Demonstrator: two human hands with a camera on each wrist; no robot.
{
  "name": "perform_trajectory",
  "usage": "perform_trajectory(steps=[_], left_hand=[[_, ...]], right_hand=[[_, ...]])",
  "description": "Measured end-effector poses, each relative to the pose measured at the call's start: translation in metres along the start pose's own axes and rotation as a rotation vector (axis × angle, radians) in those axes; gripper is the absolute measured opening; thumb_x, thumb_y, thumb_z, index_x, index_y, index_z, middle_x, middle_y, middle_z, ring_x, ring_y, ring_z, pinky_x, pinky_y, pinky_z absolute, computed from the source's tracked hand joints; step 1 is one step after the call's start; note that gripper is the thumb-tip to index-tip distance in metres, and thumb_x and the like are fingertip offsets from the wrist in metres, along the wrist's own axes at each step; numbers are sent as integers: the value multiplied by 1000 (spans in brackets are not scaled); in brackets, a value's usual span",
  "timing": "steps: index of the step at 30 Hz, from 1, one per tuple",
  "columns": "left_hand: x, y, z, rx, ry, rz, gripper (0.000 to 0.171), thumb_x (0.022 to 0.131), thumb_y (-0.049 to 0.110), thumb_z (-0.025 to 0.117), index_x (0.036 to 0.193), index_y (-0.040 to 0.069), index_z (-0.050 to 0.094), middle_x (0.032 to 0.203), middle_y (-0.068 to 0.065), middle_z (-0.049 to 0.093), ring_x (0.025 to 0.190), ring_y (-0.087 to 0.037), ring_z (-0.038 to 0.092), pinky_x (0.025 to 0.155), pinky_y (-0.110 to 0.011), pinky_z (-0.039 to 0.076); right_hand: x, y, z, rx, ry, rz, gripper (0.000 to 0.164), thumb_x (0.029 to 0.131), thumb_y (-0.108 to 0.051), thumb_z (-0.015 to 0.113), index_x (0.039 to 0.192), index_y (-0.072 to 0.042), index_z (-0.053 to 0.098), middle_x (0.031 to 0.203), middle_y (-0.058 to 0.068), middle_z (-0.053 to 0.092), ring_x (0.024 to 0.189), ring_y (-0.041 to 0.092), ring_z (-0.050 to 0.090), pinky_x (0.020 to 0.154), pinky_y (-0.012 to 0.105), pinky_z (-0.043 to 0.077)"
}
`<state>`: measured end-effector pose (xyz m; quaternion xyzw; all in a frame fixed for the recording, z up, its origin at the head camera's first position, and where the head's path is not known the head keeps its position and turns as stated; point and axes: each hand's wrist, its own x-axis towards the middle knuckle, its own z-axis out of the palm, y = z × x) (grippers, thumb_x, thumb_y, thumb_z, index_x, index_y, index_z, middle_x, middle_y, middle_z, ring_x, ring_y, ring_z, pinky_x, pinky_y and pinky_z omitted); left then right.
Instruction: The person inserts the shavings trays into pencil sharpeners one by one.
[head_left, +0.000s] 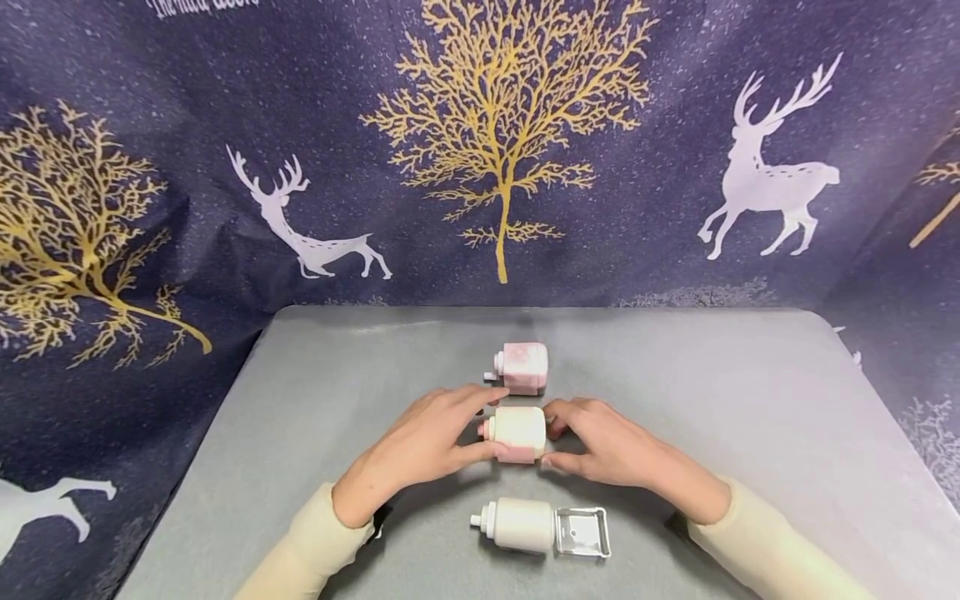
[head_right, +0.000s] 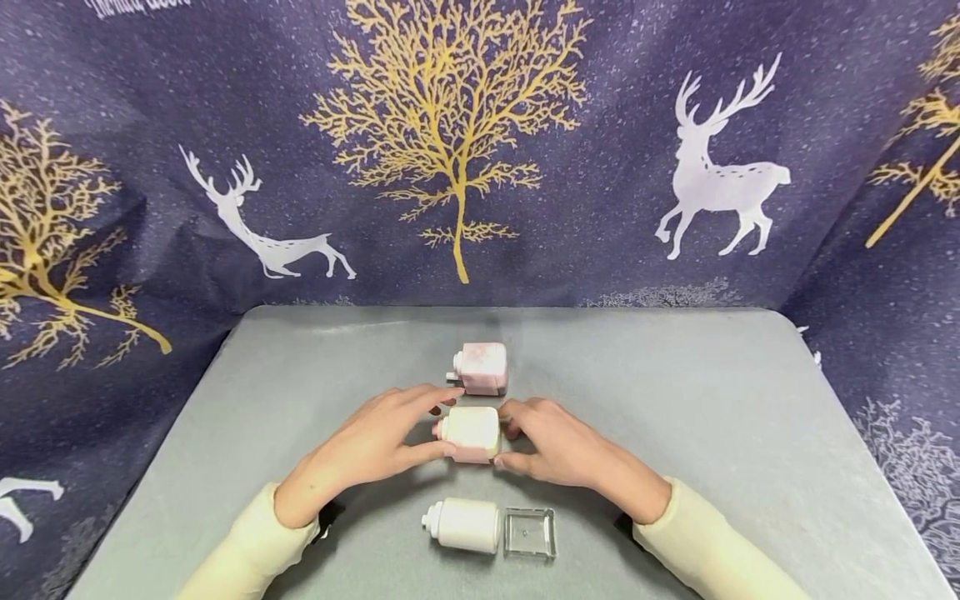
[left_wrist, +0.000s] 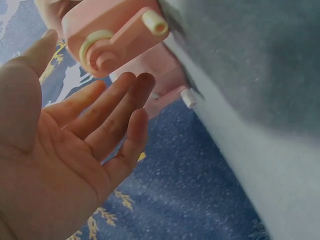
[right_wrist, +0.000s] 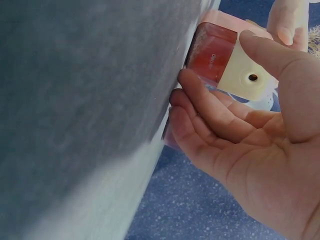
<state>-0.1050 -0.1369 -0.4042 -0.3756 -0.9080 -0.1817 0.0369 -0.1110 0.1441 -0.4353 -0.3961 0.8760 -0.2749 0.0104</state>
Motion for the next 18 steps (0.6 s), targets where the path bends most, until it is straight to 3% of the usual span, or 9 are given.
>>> perform_trajectory(steps=[5, 12, 18], left_hand=[[-2, 4, -10, 37, 22, -12, 66, 86, 64, 59, 138, 23, 54, 127, 6, 59, 107, -13, 58, 96, -37, 45], [-4, 11, -17, 26, 47, 25, 51, 88, 59, 61, 125, 23, 63, 117, 13, 62, 106, -8, 57, 98, -36, 44], [-6, 21, -19, 50, 70, 58, 49, 89, 64, 56, 114, 23, 66, 109, 14, 63, 99, -8, 59, 96, -36, 45]], right_hand=[[-6, 0, -2, -12, 7, 3, 44, 80, -36, 78, 113, -11, 62, 94, -3, 67, 88, 10, 62, 80, 31, 53], [-15, -2, -5, -25, 12, 9, 47, 83, -39, 75, 115, -6, 64, 96, -2, 67, 90, 11, 61, 83, 34, 53], [-22, -1, -7, -27, 24, -6, 48, 85, -42, 73, 115, -5, 64, 94, -3, 66, 89, 11, 60, 83, 34, 53]])
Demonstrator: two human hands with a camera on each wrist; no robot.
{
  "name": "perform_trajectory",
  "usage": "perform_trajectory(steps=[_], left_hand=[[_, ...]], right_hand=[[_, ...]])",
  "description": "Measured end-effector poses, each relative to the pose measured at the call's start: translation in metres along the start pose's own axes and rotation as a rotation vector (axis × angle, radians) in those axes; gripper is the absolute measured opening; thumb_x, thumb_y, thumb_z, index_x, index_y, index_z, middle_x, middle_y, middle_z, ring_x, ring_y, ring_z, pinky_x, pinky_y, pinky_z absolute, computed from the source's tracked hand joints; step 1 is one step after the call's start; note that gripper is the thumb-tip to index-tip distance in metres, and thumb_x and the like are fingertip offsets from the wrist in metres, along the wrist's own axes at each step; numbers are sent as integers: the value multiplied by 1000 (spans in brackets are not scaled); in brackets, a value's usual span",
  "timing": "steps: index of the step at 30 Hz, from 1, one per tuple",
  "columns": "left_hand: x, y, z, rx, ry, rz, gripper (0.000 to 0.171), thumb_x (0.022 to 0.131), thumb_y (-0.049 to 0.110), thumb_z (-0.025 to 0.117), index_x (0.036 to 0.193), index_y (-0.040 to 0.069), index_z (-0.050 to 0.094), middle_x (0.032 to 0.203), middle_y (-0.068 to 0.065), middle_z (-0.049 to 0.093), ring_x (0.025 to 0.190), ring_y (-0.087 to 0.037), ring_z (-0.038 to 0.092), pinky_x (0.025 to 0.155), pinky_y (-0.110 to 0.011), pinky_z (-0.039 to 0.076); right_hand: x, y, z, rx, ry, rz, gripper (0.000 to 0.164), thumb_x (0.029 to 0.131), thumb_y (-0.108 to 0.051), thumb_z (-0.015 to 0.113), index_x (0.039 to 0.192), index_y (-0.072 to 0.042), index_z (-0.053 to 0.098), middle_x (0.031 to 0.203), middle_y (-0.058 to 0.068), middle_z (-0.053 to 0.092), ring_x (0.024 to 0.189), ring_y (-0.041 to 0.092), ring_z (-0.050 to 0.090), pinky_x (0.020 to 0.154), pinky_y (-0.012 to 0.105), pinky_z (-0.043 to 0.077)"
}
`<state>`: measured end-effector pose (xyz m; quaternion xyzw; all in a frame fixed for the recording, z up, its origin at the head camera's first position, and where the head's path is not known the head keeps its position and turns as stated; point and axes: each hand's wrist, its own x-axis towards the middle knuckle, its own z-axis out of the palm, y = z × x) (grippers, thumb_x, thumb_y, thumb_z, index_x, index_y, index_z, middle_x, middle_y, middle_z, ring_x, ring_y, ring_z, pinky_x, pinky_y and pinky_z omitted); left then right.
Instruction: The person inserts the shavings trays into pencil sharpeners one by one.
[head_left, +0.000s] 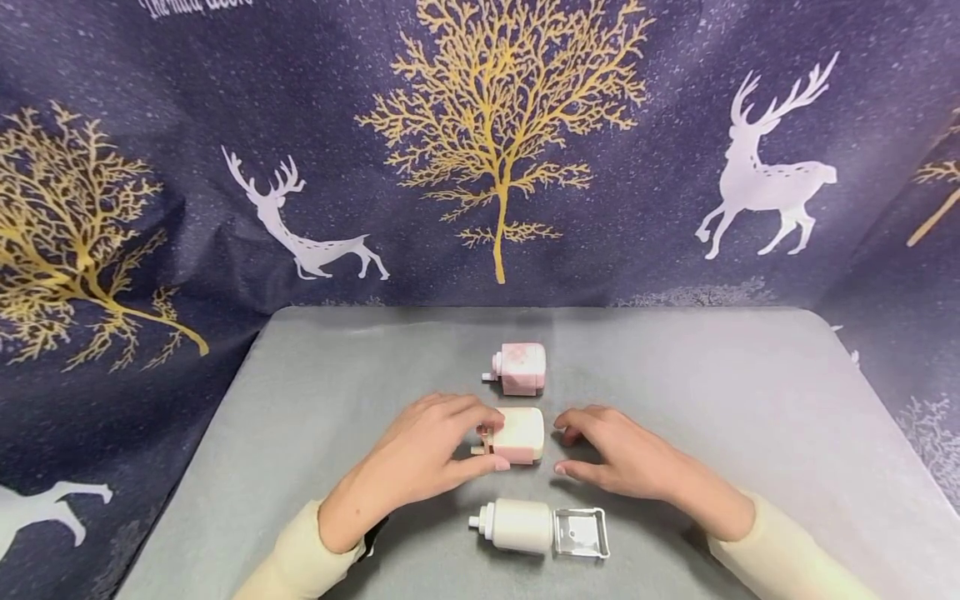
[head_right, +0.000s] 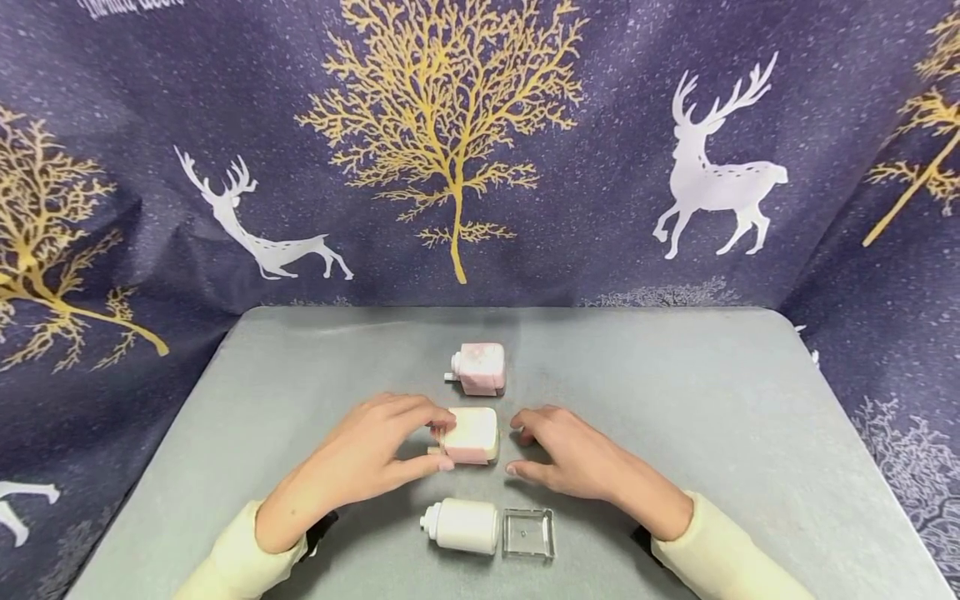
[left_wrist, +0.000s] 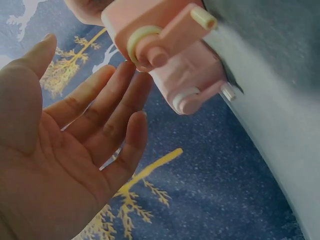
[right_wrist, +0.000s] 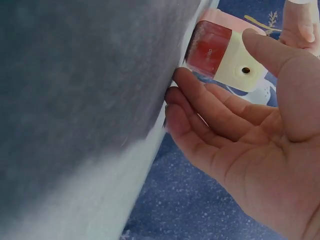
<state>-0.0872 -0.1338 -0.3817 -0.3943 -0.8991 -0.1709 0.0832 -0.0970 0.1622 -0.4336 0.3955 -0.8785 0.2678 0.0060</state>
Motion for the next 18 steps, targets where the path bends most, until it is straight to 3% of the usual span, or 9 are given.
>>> perform_trajectory(steps=[7, 14, 18], left_hand=[[-3, 11, -5, 9, 27, 11, 49, 88, 67, 54, 111, 25, 66, 105, 16, 62, 104, -8, 57, 99, -35, 42], [-7, 22, -9, 9, -29, 47, 55, 86, 71, 51, 114, 25, 66, 109, 15, 61, 106, -10, 57, 94, -36, 45], [-9, 29, -9, -25, -64, 67, 56, 86, 72, 51, 124, 32, 63, 111, 19, 60, 108, -7, 55, 95, -35, 45]], right_hand=[[-10, -1, -2, -14, 11, 14, 47, 87, -45, 70, 114, -8, 64, 95, -6, 64, 89, 7, 59, 82, 32, 52], [-25, -7, -5, -57, 2, 51, 52, 90, -56, 61, 117, -11, 64, 98, -7, 65, 94, 7, 59, 84, 33, 53], [-34, -14, -8, -62, 2, 59, 54, 89, -57, 60, 115, -11, 65, 97, -6, 65, 92, 8, 59, 81, 32, 54]])
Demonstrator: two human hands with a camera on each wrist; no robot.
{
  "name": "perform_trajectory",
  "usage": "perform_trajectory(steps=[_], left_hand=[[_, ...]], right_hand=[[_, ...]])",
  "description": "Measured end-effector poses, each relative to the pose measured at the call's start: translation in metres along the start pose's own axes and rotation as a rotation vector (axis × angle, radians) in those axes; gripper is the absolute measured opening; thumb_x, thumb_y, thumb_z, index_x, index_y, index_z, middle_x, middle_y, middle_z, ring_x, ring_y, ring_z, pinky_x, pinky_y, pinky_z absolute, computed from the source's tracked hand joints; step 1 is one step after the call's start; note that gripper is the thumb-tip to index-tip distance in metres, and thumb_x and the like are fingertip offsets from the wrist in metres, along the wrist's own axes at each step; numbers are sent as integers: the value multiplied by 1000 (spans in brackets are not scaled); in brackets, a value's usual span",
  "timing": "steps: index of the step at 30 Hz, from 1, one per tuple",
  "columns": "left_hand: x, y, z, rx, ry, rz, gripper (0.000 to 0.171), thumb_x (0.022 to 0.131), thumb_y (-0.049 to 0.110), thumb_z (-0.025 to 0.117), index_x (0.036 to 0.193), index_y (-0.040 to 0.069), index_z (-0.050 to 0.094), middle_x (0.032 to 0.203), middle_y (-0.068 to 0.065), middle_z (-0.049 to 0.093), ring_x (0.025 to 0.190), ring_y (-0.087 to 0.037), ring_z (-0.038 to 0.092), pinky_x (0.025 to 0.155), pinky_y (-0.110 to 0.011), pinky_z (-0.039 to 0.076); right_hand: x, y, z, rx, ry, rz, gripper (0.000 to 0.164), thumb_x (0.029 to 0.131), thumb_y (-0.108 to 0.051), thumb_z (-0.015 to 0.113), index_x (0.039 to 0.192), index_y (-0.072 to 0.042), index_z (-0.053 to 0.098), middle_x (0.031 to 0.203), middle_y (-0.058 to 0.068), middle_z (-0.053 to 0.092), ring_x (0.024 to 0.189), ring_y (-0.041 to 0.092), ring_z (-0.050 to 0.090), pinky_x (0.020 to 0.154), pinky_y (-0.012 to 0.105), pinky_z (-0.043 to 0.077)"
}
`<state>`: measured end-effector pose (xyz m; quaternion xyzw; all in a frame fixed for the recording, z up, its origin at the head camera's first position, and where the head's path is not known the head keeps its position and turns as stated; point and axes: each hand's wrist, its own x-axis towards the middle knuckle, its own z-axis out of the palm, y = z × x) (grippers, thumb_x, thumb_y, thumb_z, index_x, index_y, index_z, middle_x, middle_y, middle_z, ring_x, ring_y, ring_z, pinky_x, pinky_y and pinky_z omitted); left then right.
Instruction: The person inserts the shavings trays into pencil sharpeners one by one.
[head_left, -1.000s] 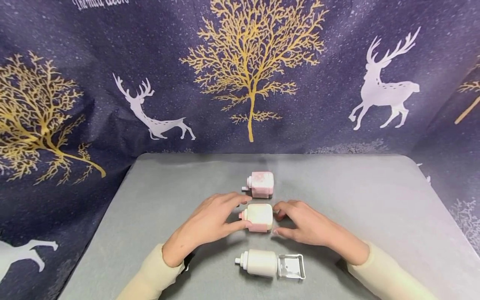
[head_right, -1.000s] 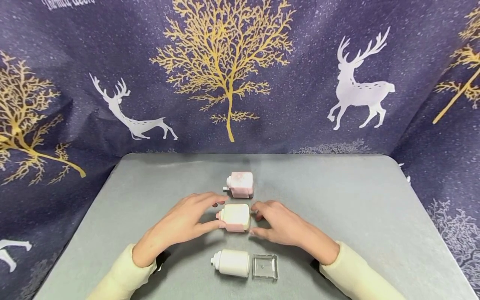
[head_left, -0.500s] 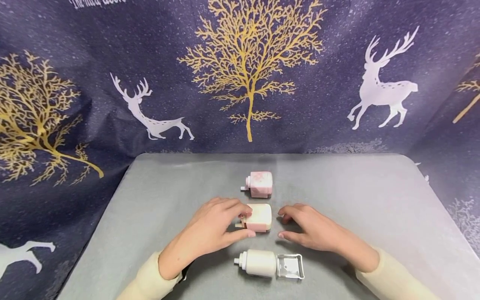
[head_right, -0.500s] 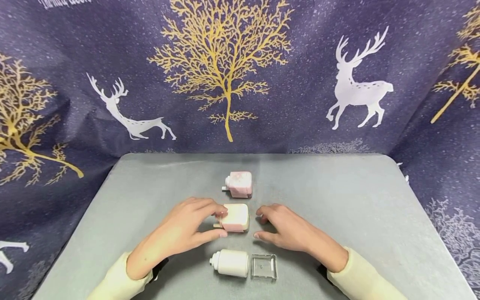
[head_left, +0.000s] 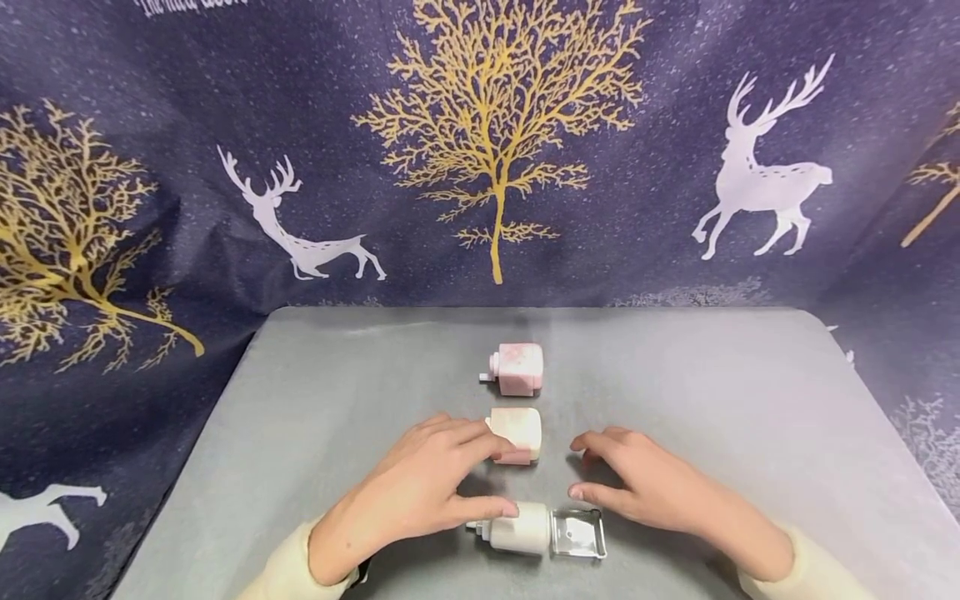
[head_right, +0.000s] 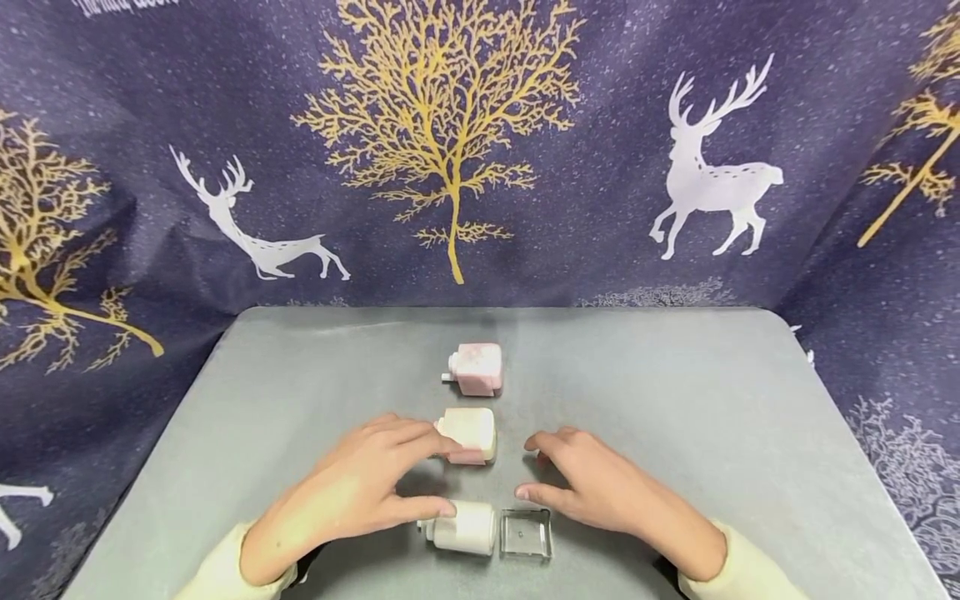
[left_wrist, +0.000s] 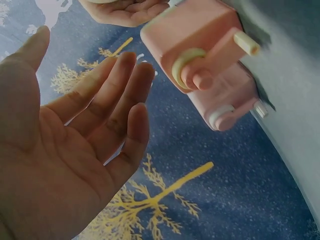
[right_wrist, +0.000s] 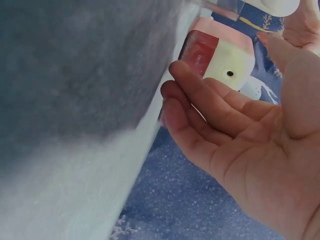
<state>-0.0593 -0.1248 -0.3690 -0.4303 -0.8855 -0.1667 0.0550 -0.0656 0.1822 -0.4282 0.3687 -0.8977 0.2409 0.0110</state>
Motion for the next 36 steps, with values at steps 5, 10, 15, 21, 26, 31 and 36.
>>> perform_trajectory(steps=[5, 10, 15, 21, 26, 31, 36], left_hand=[[-1, 7, 2, 0, -16, 35, 65, 84, 74, 50, 132, 32, 58, 111, 19, 59, 106, -3, 54, 99, -35, 42], [-5, 12, 6, 18, -32, 33, 75, 80, 79, 49, 132, 26, 58, 120, 17, 57, 109, -5, 53, 100, -38, 42], [-7, 14, 9, 18, -72, 20, 80, 79, 82, 47, 136, 26, 54, 133, 13, 52, 118, -8, 50, 100, -38, 42], [-10, 15, 16, 9, -73, 35, 79, 79, 81, 47, 132, 24, 56, 139, 13, 49, 119, -9, 50, 96, -35, 44], [-13, 14, 22, 17, -54, 62, 76, 79, 80, 50, 128, 23, 59, 135, 14, 50, 113, -8, 52, 90, -32, 46], [-14, 14, 24, 23, -61, 71, 71, 80, 78, 52, 127, 25, 59, 121, 16, 53, 107, -7, 54, 89, -33, 47], [-15, 15, 25, 2, -92, 59, 65, 80, 75, 55, 123, 26, 61, 113, 16, 56, 104, -8, 54, 89, -36, 47]], right_hand=[[-10, -6, -3, -2, -6, 6, 61, 81, -61, 67, 115, -10, 64, 93, -9, 63, 86, 5, 58, 75, 31, 55], [-16, -10, -4, -9, -11, -7, 70, 73, -68, 69, 115, -12, 63, 90, -13, 60, 81, 3, 55, 70, 28, 53], [-19, -14, -4, -1, -41, -8, 76, 69, -71, 70, 118, -12, 63, 88, -17, 57, 76, 2, 51, 66, 24, 50], [-23, -16, 1, -20, -41, -28, 80, 62, -70, 75, 117, -13, 62, 86, -19, 54, 76, 2, 51, 66, 24, 51], [-26, -16, 3, -15, -46, -31, 75, 60, -69, 77, 112, -16, 63, 84, -20, 52, 73, 2, 50, 63, 22, 48], [-26, -18, 4, 1, -62, -32, 70, 60, -66, 79, 108, -17, 64, 84, -20, 52, 72, 1, 50, 62, 21, 48], [-28, -20, 3, 15, -79, -41, 67, 62, -65, 79, 105, -16, 65, 89, -16, 57, 77, 2, 53, 66, 24, 52]])
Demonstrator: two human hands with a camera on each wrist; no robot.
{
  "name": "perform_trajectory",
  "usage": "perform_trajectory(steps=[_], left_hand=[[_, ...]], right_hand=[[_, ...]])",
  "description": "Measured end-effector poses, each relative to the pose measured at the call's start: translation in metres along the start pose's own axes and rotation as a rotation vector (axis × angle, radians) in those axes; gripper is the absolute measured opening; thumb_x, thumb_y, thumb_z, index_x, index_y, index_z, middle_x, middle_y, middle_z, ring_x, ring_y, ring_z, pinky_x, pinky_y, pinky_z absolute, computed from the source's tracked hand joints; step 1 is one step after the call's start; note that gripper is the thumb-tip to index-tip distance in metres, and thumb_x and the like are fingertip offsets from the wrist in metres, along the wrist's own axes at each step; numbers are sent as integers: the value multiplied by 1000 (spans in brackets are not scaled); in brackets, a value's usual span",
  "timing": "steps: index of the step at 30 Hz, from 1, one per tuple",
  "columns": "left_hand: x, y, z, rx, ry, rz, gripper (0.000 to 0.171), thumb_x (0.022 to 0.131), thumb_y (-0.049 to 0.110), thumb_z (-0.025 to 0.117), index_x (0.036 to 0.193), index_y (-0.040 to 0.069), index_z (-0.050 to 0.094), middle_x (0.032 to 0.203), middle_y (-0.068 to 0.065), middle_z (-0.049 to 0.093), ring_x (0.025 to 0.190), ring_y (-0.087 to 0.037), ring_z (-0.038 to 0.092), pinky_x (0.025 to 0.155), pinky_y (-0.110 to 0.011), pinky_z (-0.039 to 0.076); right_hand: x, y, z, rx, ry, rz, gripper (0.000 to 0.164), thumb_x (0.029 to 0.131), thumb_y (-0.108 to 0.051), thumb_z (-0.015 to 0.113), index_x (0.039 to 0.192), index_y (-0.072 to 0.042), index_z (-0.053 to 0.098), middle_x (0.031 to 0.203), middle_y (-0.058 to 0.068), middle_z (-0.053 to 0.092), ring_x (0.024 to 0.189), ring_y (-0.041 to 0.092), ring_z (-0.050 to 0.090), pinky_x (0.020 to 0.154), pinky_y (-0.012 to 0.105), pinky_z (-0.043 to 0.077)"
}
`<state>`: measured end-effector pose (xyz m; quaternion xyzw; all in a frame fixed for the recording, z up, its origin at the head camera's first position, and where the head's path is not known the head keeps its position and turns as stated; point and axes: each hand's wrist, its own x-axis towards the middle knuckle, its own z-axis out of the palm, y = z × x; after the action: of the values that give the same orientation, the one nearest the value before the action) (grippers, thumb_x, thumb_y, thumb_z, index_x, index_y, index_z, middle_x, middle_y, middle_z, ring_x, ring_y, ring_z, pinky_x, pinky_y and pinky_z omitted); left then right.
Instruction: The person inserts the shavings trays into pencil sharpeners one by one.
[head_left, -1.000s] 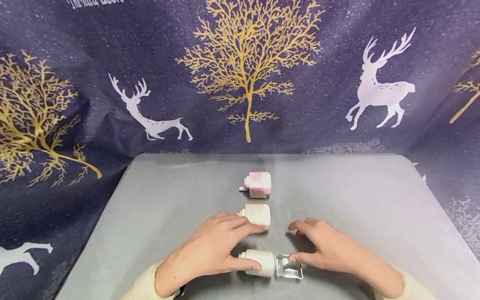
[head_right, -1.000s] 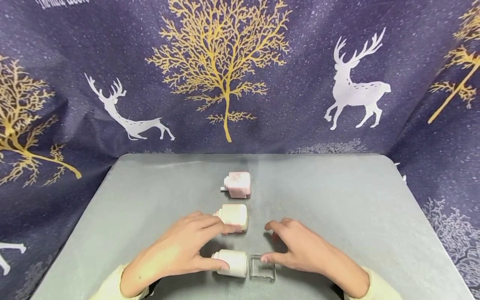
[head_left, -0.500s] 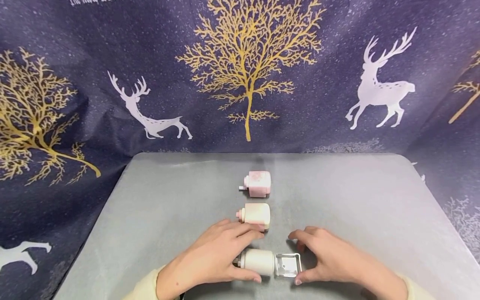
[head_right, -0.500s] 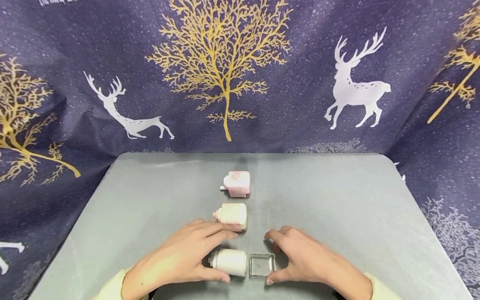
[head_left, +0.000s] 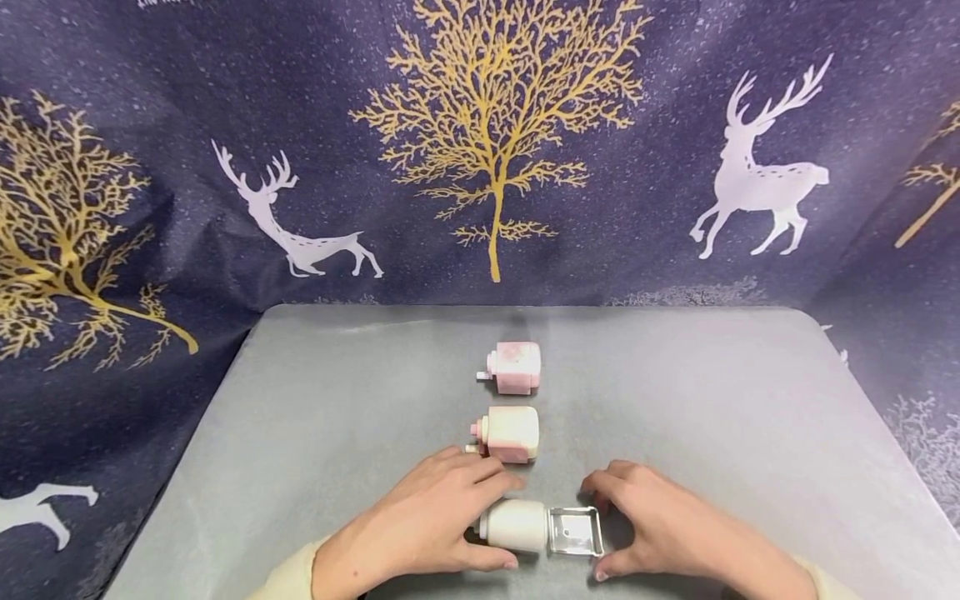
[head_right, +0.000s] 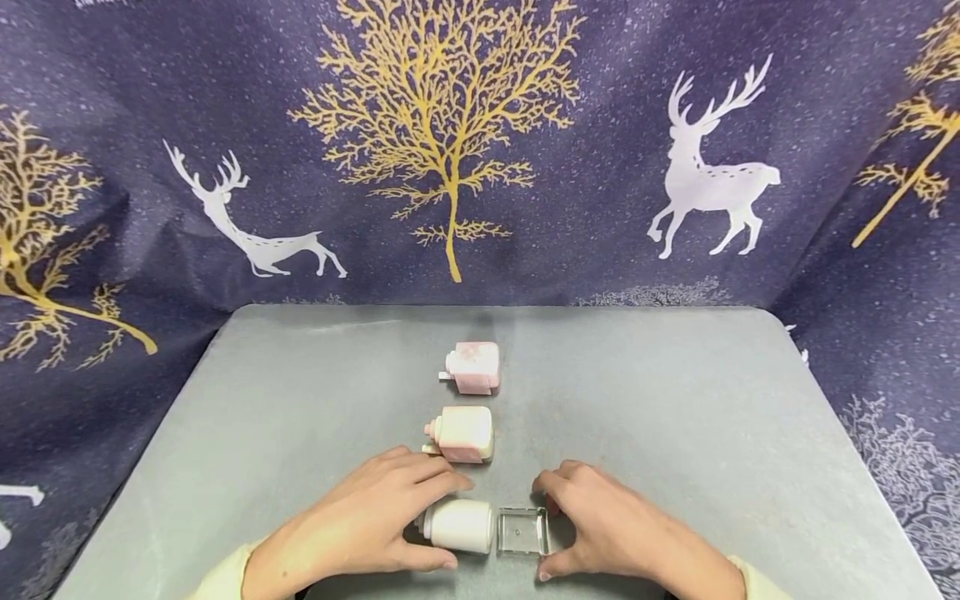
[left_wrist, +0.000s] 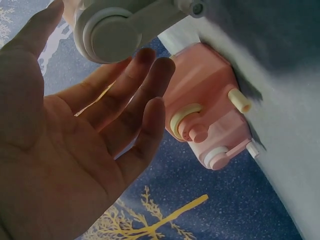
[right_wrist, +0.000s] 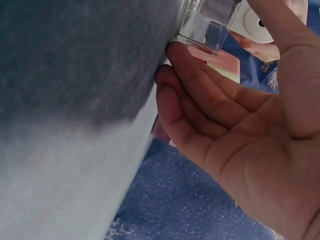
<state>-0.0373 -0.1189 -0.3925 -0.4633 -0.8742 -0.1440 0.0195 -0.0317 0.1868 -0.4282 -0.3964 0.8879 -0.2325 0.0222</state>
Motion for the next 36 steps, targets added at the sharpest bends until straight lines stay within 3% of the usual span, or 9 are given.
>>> perform_trajectory(steps=[11, 21, 36], left_hand=[[0, 0, 4, 23, 1, 30, 43, 83, 61, 65, 108, 26, 64, 100, 17, 56, 92, -5, 54, 81, -31, 46], [0, 0, 5, -1, 2, 31, 40, 83, 59, 66, 107, 26, 64, 99, 17, 56, 87, -3, 54, 78, -28, 45], [-1, -1, 6, -16, -10, 21, 41, 85, 60, 64, 107, 26, 63, 99, 17, 55, 87, -2, 53, 80, -28, 46]], right_hand=[[-2, -4, 0, 9, -41, 43, 52, 66, -56, 81, 99, -19, 66, 87, -15, 56, 75, -1, 52, 62, 21, 51], [0, -5, 0, 5, -16, 21, 44, 65, -47, 85, 94, -20, 65, 83, -17, 54, 72, -1, 51, 58, 18, 48], [3, -7, 4, 16, -26, 32, 44, 69, -52, 81, 95, -20, 66, 83, -18, 53, 71, 0, 50, 58, 19, 47]])
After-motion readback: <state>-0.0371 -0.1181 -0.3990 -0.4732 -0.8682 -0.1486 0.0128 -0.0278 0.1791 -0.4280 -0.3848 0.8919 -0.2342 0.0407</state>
